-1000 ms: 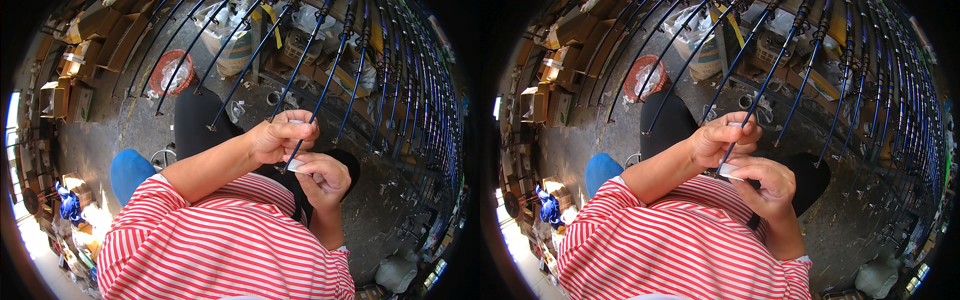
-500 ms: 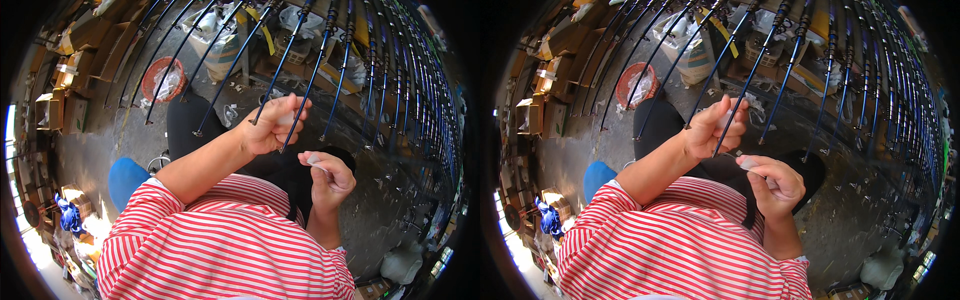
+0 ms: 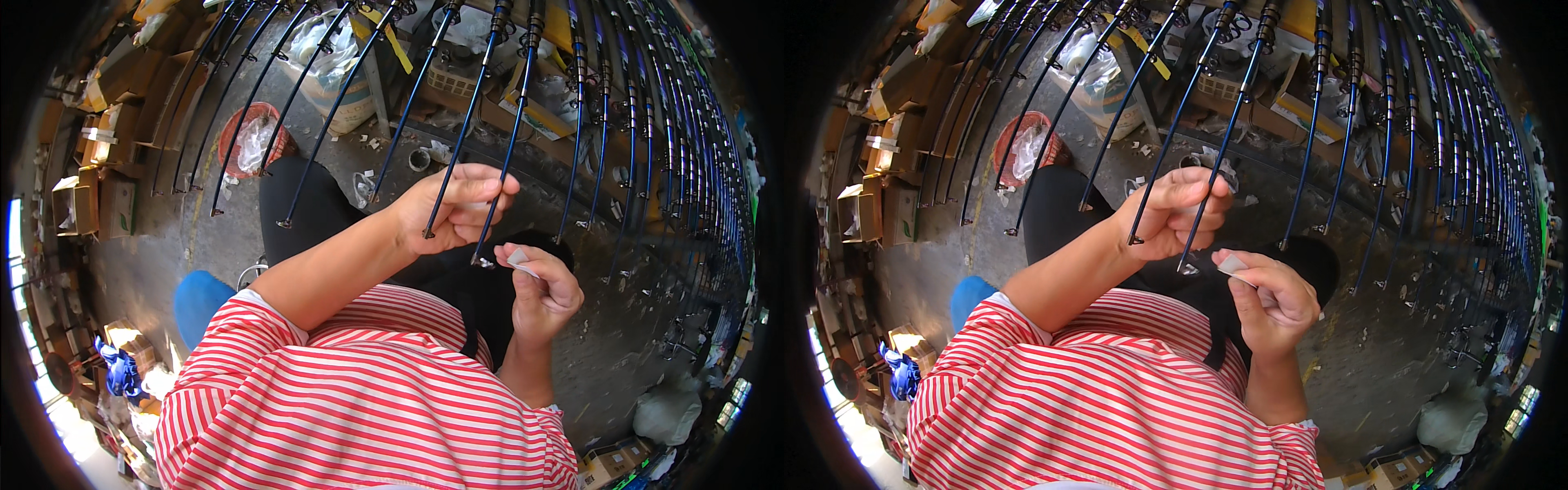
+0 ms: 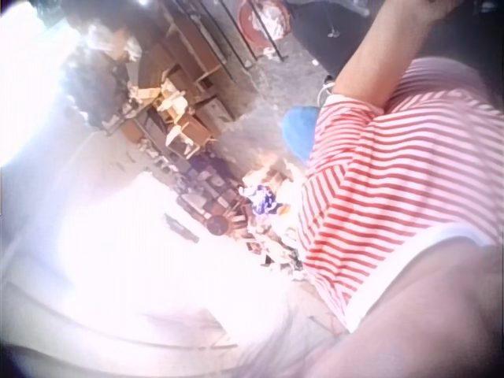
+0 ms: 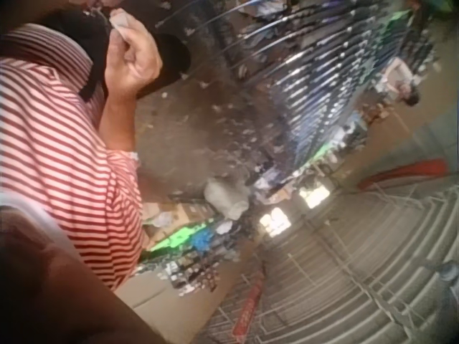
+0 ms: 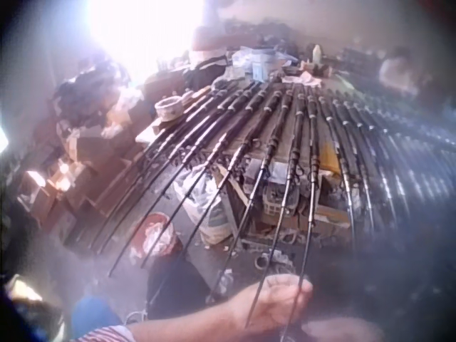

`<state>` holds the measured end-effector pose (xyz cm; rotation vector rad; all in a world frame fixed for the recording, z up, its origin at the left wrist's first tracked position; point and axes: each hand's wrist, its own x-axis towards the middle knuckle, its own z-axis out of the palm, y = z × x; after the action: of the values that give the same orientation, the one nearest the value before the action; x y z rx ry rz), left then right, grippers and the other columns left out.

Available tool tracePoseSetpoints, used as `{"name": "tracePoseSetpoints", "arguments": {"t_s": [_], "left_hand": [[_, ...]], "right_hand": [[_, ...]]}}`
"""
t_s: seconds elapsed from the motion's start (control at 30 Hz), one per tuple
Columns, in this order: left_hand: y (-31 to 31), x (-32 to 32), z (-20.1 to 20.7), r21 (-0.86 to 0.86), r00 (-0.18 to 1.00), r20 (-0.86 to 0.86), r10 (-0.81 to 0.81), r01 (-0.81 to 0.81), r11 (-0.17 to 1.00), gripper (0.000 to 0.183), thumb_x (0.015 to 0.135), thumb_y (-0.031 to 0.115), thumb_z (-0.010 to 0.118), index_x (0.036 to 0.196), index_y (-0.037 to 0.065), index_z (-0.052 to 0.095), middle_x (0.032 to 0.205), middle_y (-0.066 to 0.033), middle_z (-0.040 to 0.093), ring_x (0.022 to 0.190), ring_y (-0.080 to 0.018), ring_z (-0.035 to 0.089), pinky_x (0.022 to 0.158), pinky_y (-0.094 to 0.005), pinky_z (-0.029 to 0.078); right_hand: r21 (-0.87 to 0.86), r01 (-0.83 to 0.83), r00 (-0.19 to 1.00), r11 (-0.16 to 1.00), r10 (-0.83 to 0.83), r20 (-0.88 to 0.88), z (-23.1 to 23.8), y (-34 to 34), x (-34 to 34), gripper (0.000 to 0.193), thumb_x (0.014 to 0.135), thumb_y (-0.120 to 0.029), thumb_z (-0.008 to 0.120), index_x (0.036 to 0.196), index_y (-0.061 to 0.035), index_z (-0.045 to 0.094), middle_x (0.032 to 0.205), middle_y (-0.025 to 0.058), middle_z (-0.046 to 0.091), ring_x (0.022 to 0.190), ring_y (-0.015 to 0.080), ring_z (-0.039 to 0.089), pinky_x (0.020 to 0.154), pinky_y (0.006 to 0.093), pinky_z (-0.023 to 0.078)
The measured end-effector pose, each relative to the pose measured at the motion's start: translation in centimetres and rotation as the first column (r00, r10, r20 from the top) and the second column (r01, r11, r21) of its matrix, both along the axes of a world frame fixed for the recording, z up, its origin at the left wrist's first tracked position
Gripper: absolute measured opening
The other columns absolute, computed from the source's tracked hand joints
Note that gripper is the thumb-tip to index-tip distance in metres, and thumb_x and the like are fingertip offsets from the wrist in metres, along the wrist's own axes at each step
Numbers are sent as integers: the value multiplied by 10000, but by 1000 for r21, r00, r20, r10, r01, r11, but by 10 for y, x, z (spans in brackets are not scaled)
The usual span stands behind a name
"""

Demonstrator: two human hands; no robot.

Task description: The person applies a liquid from a cup to the tips of fishing rods using a small applicator. Then, they pick up white tape strips and wrap them around the ends of the rods by hand.

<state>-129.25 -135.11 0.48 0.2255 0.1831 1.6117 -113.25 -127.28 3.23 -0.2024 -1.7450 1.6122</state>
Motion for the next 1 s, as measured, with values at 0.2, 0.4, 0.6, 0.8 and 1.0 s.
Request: {"name": "tracePoseSetpoints", "arguments": {"t_s": [0.2,0.4,0.6,0.8,1.0], "left_hand": [[-15,12,-3,-53,998,37,56,-54,997,247,815,109,570,1031,-10,560,818,-66,585,461,-12,310,411,-156,243],[-17,11,-2,-29,998,13,53,-53,998,259,817,118,562,1042,-9,561,824,-61,588,464,-14,313,418,-166,265],[-15,12,1,-18,999,18,50,-49,999,241,820,116,557,1034,4,567,819,-63,583,464,-17,321,414,-167,293],[-13,13,-4,17,998,41,39,-40,999,202,819,112,566,999,20,575,803,-63,574,454,-14,314,393,-152,268],[-13,14,-1,22,998,20,52,-53,998,172,823,132,577,960,29,581,701,-16,496,442,-12,290,383,-151,254]], "right_hand": [[59,-153,987,986,150,50,7,-2,-9,82,710,32,653,756,23,586,813,190,638,744,230,649,649,278,518],[152,-189,979,970,175,103,12,-2,-12,99,684,27,666,743,-5,594,787,162,648,716,218,654,623,264,515],[178,-184,980,967,168,103,11,-2,-11,103,677,29,662,747,-10,597,787,158,649,706,222,655,609,263,516],[193,-198,977,961,178,115,14,-2,-11,104,672,25,659,751,-7,599,784,158,649,701,225,654,607,268,517],[189,-223,973,956,205,107,12,-2,-12,91,681,18,653,750,-5,597,780,162,647,693,223,653,607,272,518]]}}
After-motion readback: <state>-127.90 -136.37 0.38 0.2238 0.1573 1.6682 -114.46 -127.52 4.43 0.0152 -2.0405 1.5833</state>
